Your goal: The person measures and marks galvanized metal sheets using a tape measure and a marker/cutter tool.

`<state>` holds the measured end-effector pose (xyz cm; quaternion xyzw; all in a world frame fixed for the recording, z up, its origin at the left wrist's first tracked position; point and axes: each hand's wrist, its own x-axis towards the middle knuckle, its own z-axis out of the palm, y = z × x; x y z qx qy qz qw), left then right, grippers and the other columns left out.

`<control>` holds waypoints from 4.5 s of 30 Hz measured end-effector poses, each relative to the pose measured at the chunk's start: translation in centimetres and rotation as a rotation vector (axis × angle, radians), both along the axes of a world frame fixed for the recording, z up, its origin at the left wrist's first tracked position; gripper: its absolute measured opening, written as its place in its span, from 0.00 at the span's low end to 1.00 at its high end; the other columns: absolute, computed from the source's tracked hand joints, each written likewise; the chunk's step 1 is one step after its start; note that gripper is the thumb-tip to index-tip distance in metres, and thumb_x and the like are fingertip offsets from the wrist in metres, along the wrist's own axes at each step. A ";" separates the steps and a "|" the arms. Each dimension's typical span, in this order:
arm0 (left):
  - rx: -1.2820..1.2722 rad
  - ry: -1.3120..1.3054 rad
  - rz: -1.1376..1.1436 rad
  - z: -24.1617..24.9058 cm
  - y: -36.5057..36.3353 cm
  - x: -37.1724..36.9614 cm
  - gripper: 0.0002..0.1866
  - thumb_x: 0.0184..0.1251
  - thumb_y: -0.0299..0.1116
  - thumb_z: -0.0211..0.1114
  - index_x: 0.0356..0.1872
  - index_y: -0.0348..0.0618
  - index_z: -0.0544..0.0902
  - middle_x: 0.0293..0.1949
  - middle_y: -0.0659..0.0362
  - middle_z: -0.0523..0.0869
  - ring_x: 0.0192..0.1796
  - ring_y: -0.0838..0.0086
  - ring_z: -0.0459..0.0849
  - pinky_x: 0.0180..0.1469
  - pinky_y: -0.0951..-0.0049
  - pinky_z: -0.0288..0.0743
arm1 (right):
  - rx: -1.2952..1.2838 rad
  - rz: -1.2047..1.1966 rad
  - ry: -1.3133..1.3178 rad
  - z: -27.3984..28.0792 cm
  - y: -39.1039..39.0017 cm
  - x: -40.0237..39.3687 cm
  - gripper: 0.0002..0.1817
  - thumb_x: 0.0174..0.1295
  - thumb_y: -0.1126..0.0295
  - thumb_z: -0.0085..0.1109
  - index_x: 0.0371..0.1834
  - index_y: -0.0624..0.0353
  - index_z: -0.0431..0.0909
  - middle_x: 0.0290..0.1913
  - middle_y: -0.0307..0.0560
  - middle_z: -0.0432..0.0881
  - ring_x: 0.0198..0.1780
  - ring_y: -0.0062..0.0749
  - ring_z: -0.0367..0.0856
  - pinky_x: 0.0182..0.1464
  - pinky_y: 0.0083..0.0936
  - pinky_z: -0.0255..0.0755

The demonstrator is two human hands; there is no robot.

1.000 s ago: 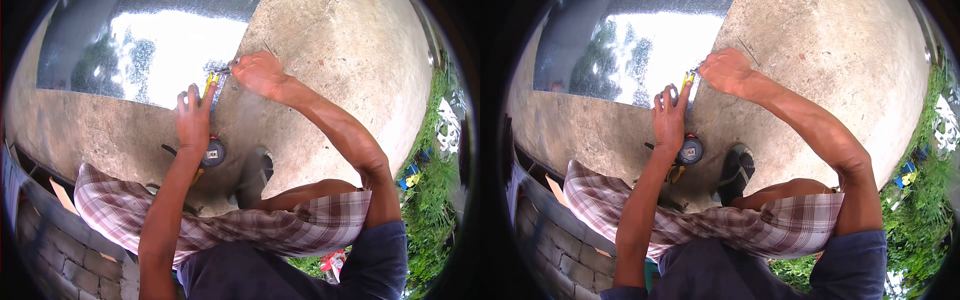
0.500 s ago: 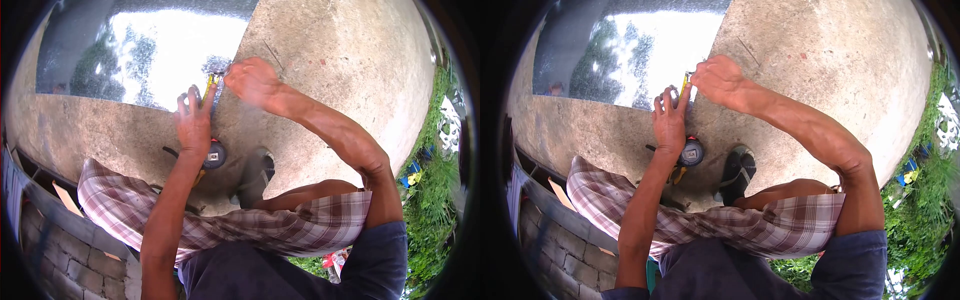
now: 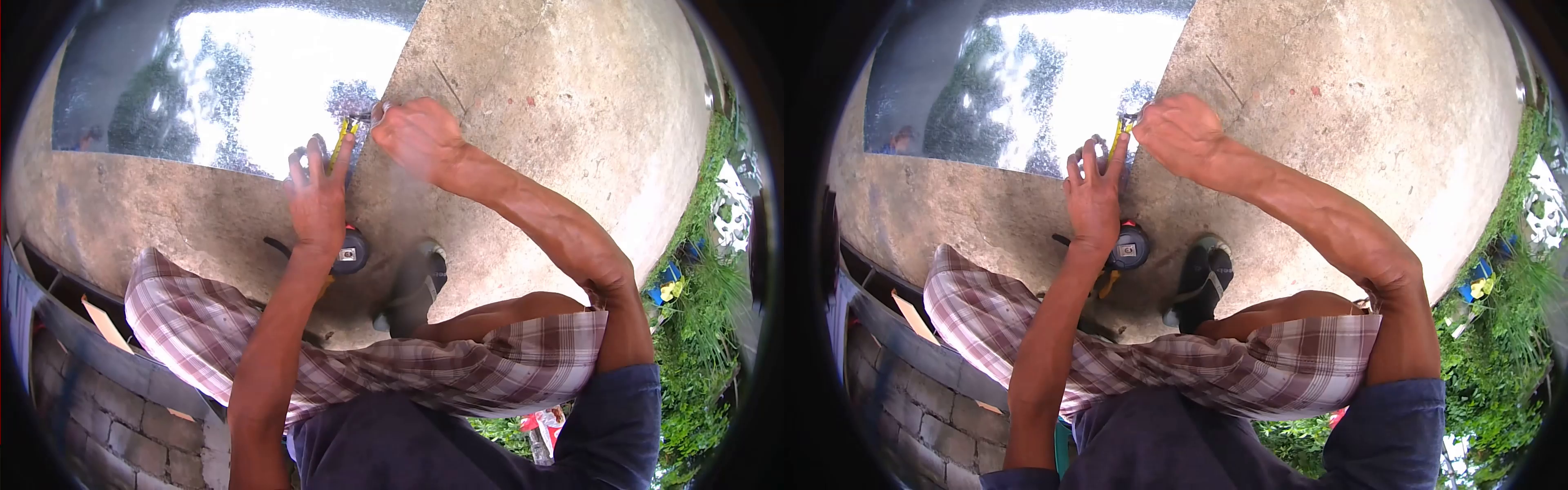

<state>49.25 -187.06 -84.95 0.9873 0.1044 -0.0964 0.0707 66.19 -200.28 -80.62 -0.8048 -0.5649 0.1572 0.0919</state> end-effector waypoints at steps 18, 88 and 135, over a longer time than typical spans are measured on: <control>-0.052 -0.022 0.008 -1.0 -0.3 -0.4 0.36 0.62 0.24 0.65 0.74 0.55 0.69 0.66 0.52 0.70 0.62 0.50 0.73 0.55 0.56 0.81 | 0.120 0.085 -0.050 -2.5 -1.0 1.4 0.04 0.48 0.71 0.62 0.27 0.57 0.82 0.26 0.53 0.83 0.31 0.44 0.85 0.31 0.38 0.77; -0.447 -0.049 0.345 -6.9 1.1 -4.2 0.19 0.42 0.17 0.71 0.40 0.35 0.80 0.50 0.49 0.79 0.53 0.53 0.79 0.49 0.58 0.78 | -0.136 -0.091 0.643 -7.9 -6.3 -16.3 0.43 0.48 0.48 0.78 0.67 0.50 0.70 0.64 0.54 0.71 0.40 0.44 0.87 0.35 0.38 0.82; -1.276 0.115 1.770 11.6 -0.5 -10.2 0.09 0.65 0.26 0.68 0.41 0.30 0.86 0.33 0.57 0.89 0.35 0.78 0.84 0.38 0.78 0.77 | -0.536 0.571 0.587 14.7 10.2 -10.1 0.28 0.34 0.71 0.71 0.43 0.72 0.78 0.42 0.57 0.78 0.35 0.41 0.83 0.31 0.33 0.77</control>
